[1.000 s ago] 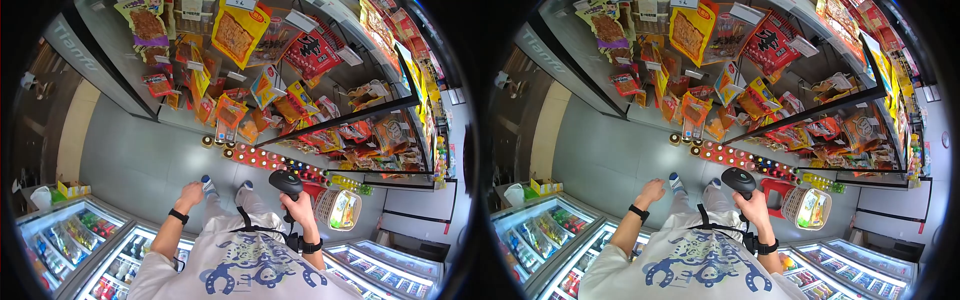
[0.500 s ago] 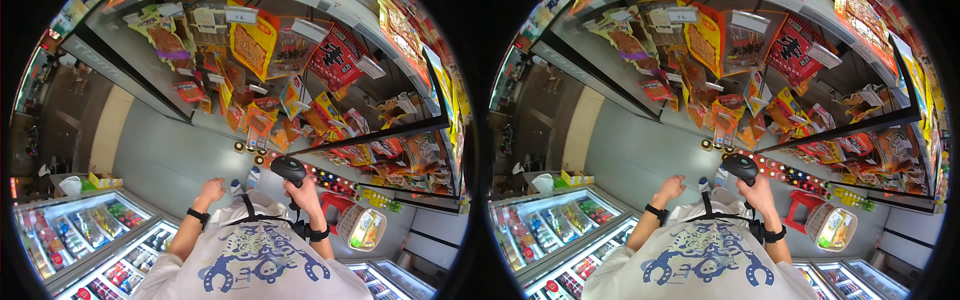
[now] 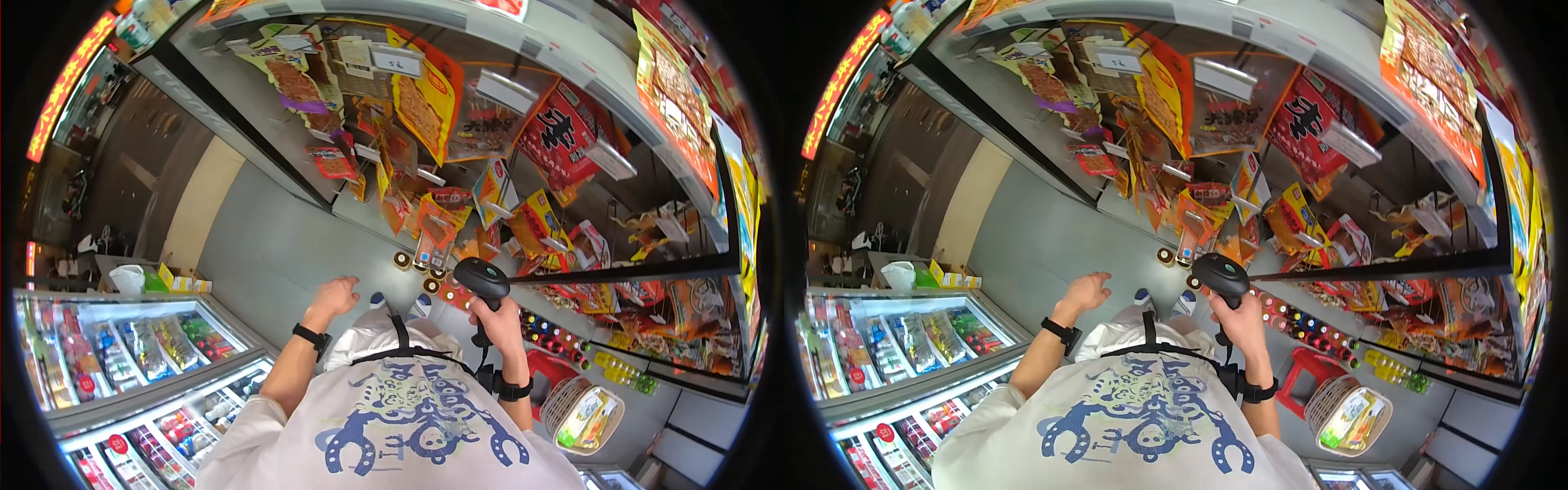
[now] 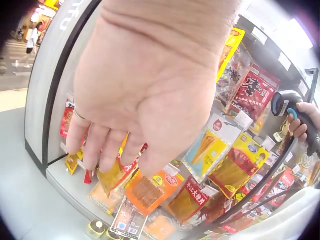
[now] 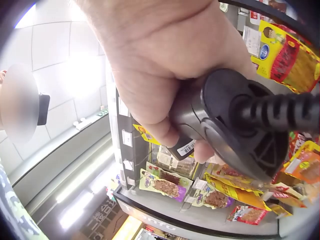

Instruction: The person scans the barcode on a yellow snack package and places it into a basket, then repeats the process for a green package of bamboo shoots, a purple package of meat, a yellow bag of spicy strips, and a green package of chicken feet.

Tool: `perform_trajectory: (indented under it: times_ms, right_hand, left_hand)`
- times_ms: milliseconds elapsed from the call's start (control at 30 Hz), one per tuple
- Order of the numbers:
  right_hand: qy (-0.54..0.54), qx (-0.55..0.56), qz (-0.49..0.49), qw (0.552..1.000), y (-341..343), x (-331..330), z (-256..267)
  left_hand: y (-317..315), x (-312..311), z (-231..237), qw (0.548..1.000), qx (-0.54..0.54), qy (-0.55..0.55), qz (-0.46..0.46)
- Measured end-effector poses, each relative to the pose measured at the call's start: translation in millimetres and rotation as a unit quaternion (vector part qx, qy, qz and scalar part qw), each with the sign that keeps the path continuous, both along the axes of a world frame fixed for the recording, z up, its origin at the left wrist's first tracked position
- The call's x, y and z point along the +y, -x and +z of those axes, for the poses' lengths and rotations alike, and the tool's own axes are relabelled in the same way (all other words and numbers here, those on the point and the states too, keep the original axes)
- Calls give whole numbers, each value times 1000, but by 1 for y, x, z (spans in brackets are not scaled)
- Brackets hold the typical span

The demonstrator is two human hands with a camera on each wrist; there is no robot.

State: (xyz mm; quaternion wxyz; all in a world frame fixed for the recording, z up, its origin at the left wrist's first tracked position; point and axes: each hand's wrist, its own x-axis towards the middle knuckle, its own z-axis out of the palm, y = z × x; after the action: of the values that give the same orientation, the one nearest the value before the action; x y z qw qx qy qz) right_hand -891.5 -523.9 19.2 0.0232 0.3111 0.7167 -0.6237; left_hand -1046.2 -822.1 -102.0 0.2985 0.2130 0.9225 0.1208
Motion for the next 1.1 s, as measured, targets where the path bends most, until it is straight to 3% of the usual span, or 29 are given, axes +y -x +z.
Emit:
perform_trajectory:
  times_ms: [67,400,700,800,867,967,1100]
  right_hand:
    - [5,13,-9,1000,1,0,1]
    - [-2,6,-72,997,17,-17,11]
    - [-14,5,-152,988,79,-94,23]
    - [-14,-3,-173,985,97,-129,29]
    - [-39,-26,-171,984,102,-148,32]
    - [-50,-51,-198,978,104,-171,42]
    - [-40,-60,-265,962,101,-190,45]
  left_hand:
    - [7,9,-2,999,-9,14,-40]
    - [54,10,-10,997,-23,-46,-50]
    - [155,-37,-21,991,-34,-41,-121]
    - [199,-60,-35,985,-26,-118,-121]
    - [231,-64,-25,984,-44,-123,-119]
    - [273,-59,10,969,-68,-234,-53]
    - [327,-39,61,884,-22,-463,57]
